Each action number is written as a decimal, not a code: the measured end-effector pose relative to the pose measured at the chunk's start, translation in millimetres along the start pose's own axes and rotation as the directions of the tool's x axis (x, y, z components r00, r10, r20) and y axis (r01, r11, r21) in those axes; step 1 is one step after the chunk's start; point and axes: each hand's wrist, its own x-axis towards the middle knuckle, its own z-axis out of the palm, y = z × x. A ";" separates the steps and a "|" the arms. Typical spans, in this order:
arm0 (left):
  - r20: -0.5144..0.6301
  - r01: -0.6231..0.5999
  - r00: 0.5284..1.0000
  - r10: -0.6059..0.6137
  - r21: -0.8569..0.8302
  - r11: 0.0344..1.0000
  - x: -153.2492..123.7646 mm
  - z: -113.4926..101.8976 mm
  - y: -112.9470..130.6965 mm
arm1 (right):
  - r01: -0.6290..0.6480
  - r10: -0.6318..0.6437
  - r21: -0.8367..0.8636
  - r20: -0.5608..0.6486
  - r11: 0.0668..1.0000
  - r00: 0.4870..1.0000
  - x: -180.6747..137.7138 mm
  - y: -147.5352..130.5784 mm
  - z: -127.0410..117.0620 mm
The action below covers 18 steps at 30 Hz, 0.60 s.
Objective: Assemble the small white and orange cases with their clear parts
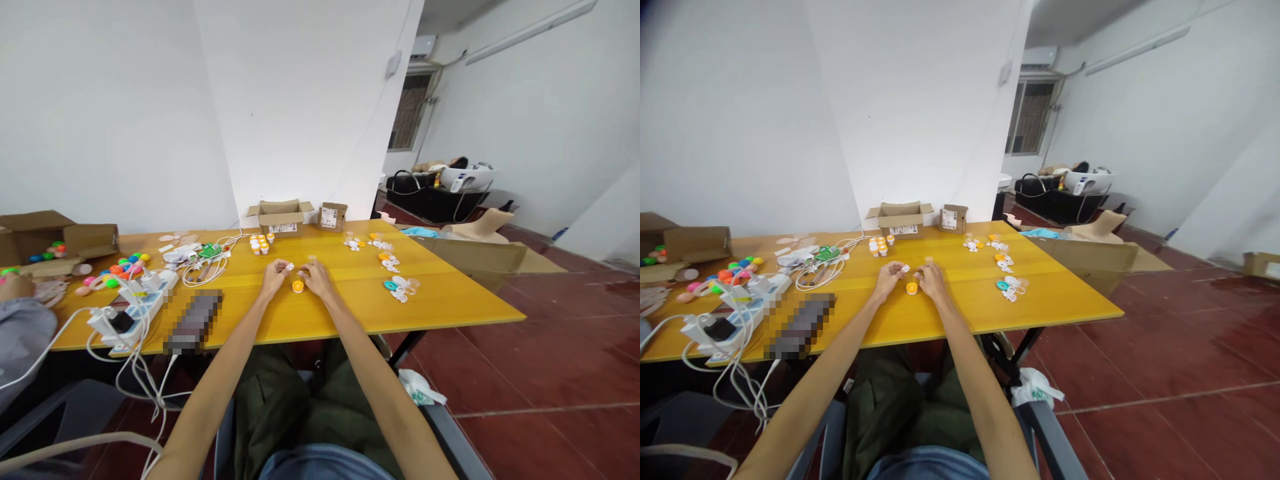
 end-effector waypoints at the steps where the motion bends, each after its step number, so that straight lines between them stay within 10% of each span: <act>1: -0.003 0.000 1.000 0.000 -0.003 1.000 0.3 -0.4 -0.9 | 0.008 -0.008 -0.005 -0.004 1.000 1.000 0.0 0.6 0.3; 18: 0.009 0.031 0.999 -0.030 -0.048 0.998 -1.9 0.6 3.4 | -0.004 0.004 0.022 0.002 1.000 1.000 0.4 -1.8 -1.9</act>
